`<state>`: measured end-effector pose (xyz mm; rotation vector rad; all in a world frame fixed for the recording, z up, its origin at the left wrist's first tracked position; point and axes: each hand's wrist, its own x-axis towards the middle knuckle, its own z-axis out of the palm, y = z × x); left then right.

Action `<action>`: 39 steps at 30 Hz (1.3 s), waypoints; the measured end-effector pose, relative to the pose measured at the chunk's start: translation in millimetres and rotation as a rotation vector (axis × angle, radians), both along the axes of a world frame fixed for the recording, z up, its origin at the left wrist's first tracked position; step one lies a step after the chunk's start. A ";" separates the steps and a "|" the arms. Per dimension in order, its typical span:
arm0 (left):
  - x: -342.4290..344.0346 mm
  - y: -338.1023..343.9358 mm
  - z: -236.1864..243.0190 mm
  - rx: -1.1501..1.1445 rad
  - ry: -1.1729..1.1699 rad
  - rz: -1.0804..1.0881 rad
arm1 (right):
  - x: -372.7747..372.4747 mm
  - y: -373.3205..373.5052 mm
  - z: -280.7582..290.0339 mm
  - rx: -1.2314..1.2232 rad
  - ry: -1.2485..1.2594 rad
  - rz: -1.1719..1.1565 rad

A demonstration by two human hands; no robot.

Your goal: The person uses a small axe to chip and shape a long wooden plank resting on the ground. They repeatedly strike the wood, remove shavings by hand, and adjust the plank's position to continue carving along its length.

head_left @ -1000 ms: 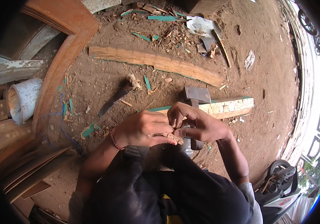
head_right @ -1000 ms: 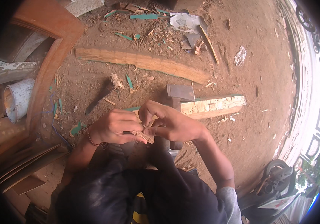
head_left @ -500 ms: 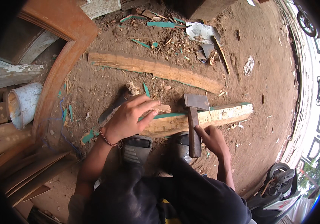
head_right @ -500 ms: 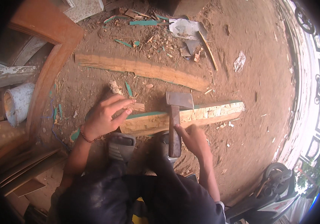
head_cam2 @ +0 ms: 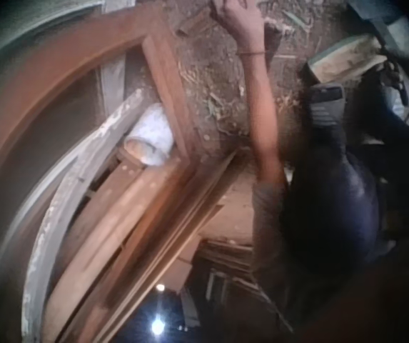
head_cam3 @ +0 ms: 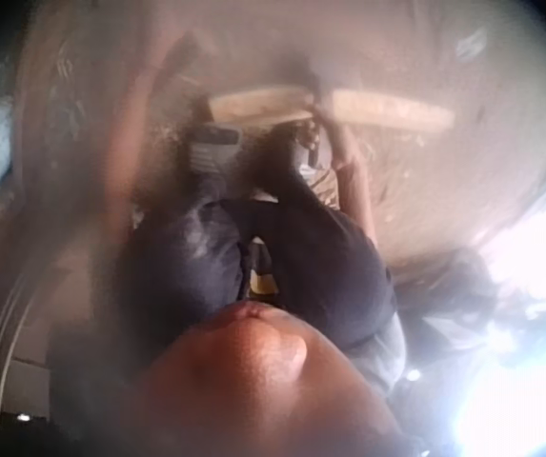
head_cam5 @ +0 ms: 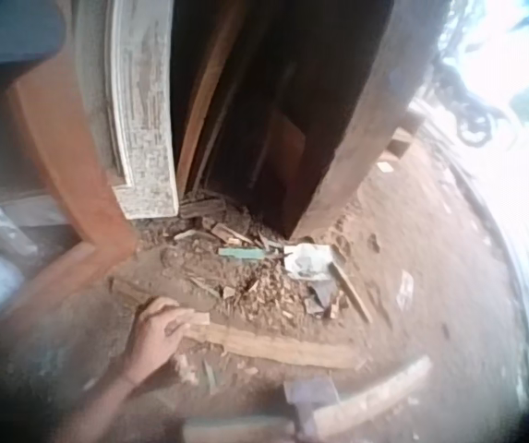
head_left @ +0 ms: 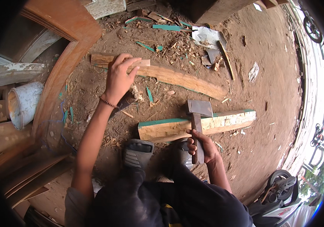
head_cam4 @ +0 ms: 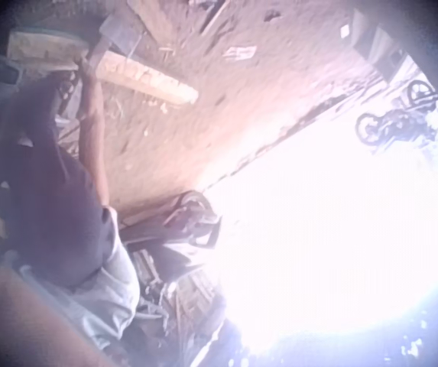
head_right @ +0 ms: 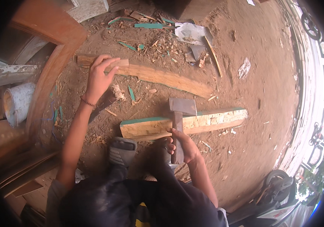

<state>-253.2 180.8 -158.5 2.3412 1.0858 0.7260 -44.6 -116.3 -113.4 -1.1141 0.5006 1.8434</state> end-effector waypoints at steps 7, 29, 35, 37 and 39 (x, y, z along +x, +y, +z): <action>16.4 19.5 -25.9 -0.028 -0.022 -0.019 | -1.7 2.5 0.1 -0.058 -0.053 0.036; 87.7 120.2 -90.1 0.139 0.022 -0.018 | 39.2 74.8 56.8 0.068 -0.660 0.444; 89.0 113.1 -80.8 0.242 0.114 -0.030 | 54.6 133.4 66.1 0.167 -0.809 0.471; 90.1 115.1 -79.4 0.166 0.131 -0.050 | 54.1 147.2 63.2 0.164 -0.845 0.503; 91.6 116.8 -81.2 0.161 0.117 -0.061 | 56.4 159.1 58.0 0.207 -0.868 0.525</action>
